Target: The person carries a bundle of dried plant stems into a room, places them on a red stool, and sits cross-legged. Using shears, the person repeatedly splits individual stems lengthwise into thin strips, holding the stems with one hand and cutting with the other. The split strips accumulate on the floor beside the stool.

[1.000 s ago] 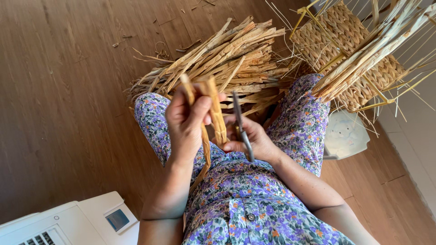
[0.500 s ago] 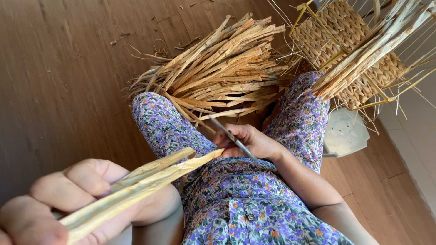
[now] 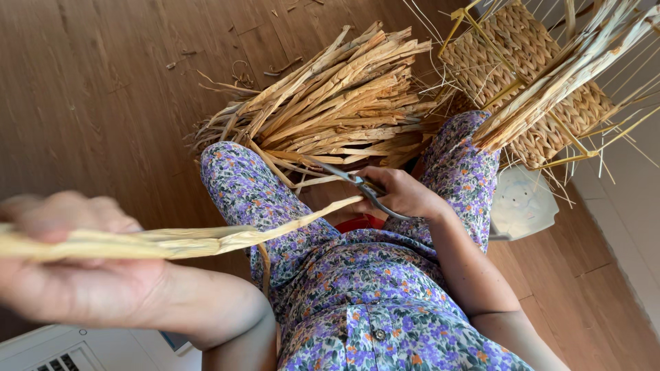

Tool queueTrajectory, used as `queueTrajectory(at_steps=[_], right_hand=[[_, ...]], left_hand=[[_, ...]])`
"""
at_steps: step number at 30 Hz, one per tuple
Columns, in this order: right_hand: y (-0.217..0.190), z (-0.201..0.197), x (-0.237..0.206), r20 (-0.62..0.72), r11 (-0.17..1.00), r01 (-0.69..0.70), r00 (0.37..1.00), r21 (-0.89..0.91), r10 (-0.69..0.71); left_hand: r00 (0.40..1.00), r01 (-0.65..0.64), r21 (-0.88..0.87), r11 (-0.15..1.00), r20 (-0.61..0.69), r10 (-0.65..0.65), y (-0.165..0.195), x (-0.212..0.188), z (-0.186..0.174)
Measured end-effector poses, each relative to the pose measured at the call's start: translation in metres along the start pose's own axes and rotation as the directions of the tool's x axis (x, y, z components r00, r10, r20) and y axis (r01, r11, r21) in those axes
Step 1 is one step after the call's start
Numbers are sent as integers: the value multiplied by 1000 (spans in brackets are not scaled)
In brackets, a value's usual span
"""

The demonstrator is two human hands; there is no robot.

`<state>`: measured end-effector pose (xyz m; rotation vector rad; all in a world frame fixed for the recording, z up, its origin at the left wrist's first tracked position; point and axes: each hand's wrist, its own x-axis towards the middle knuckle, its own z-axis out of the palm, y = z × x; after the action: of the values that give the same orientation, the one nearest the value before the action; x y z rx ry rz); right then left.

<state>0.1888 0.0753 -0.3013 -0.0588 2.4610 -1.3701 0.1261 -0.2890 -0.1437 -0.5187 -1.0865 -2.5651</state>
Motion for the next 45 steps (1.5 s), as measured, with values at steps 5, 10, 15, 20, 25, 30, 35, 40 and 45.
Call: queueTrajectory(at_steps=[5,10,15,20,25,30,35,40,45], right_hand=[[4,2,0,-234,912,135,971,387,-45],[0,10,-11,-486,705,462,853,539,-188],[-16,16,-32,-577,487,606,784,629,-230],[-26,13,-39,-643,475,668,726,573,-245],[-22,15,-38,-660,511,650,725,562,-197],[-11,18,-38,-684,534,625,721,570,-114],[-13,19,-35,-703,549,616,708,564,-73],[-24,10,-38,-662,631,565,742,532,-105],[-38,0,-45,-547,768,447,823,458,-153]], left_hand=[[989,112,314,943,57,-136,-40,-1,25],[730,458,435,775,314,-607,-108,-34,41],[576,537,364,761,502,-646,-168,-72,54],[529,610,411,677,425,-734,-175,-86,53],[569,534,460,709,424,-704,-174,-85,58],[678,320,589,742,405,-614,-167,-87,61],[732,195,645,739,406,-548,-171,-95,68],[789,170,675,718,344,-509,-180,-98,64],[794,465,475,747,149,-589,-174,-86,52]])
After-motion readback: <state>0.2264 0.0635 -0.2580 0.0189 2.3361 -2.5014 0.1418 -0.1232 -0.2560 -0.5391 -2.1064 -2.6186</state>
